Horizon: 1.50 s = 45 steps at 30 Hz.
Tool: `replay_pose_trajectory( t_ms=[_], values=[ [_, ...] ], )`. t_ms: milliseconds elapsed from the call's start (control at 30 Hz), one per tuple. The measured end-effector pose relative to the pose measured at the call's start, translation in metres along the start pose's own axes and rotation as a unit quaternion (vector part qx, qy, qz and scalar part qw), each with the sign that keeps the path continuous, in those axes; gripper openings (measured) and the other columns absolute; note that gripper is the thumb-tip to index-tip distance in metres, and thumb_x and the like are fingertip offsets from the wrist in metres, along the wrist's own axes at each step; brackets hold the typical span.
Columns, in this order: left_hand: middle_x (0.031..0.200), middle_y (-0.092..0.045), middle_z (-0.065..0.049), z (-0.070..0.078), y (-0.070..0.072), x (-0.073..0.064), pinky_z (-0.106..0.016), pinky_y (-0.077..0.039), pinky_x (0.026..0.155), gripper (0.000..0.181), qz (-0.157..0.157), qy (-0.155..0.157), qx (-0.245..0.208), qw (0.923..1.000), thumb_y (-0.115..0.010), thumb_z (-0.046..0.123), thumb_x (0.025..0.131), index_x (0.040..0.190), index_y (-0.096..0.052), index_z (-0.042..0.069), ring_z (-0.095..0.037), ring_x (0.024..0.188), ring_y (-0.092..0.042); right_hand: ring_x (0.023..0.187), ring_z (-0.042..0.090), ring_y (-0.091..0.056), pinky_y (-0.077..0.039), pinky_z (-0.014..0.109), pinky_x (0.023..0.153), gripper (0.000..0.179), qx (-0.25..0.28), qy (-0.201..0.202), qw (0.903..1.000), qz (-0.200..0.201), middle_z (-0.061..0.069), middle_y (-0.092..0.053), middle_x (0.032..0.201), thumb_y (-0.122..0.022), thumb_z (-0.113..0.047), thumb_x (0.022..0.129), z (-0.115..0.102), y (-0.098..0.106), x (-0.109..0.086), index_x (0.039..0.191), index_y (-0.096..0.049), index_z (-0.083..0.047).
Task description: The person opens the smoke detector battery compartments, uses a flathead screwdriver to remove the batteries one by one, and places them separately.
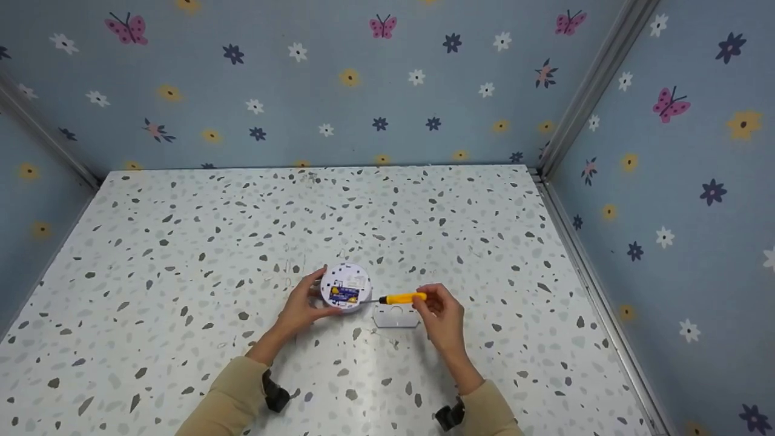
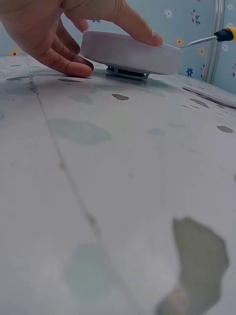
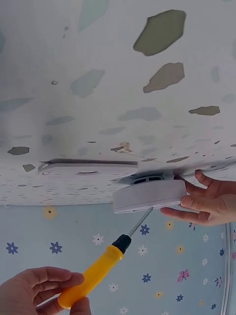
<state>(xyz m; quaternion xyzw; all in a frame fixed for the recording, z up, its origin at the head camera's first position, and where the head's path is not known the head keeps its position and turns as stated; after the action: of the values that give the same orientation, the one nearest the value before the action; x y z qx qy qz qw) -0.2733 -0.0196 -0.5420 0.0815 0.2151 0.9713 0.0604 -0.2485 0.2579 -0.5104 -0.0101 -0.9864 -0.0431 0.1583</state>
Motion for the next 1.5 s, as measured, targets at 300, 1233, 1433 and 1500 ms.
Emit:
replay_pose_trajectory(
  t_ms=[300, 1233, 1433, 1500],
  values=[
    [0.126, -0.041, -0.019, 0.004, 0.001, 0.003, -0.039, -0.029, 0.099, 0.095, -0.007, -0.01, 0.005, 0.9999, -0.082, 0.023, 0.057, 0.133, -0.031, -0.003, -0.029, 0.113, -0.041, 0.066, 0.02, -0.059, -0.05, 0.021, 0.061, 0.016, -0.067, 0.014, 0.9976, 0.012, 0.013, -0.059, 0.083, -0.063, -0.009, 0.082, -0.049, -0.015, 0.004, 0.092, -0.059, 0.003],
    [0.133, -0.037, -0.018, -0.004, -0.003, 0.004, -0.04, -0.02, 0.103, 0.094, -0.012, 0.01, -0.02, 0.9997, -0.081, 0.024, 0.058, 0.136, -0.032, 0.004, -0.031, 0.124, -0.031, 0.066, 0.019, -0.058, -0.05, 0.022, 0.06, 0.016, -0.131, 0.0, 0.9909, -0.03, 0.01, -0.061, 0.082, -0.066, -0.006, 0.078, -0.065, -0.034, 0.032, 0.09, -0.062, 0.003],
    [0.133, -0.037, -0.017, -0.003, -0.003, 0.005, -0.04, -0.02, 0.103, 0.094, -0.011, 0.009, -0.021, 0.9997, -0.081, 0.024, 0.058, 0.136, -0.032, 0.005, -0.031, 0.124, -0.031, 0.066, 0.019, -0.058, -0.05, 0.023, 0.062, 0.017, -0.143, 0.004, 0.9886, -0.048, 0.006, -0.061, 0.082, -0.066, -0.011, 0.078, -0.069, -0.041, 0.037, 0.09, -0.063, 0.001],
    [0.134, -0.037, -0.017, -0.004, -0.003, 0.005, -0.039, -0.019, 0.104, 0.094, -0.011, 0.012, -0.021, 0.9997, -0.081, 0.025, 0.058, 0.136, -0.032, 0.005, -0.03, 0.124, -0.031, 0.066, 0.017, -0.057, -0.05, 0.022, 0.062, 0.016, -0.149, 0.007, 0.9875, -0.051, 0.004, -0.062, 0.082, -0.067, -0.013, 0.078, -0.07, -0.043, 0.038, 0.089, -0.064, -0.002]
  ],
)
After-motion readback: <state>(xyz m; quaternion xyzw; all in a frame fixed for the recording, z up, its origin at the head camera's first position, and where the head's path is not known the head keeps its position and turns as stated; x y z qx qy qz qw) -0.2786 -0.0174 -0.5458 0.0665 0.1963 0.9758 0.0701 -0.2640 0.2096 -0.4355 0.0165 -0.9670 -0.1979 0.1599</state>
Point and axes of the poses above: each hand's wrist, its own x-axis towards the middle knuckle, its own y-axis out of the back of the hand, z = x × y, the point moved 9 cm from there along x, towards the middle knuckle
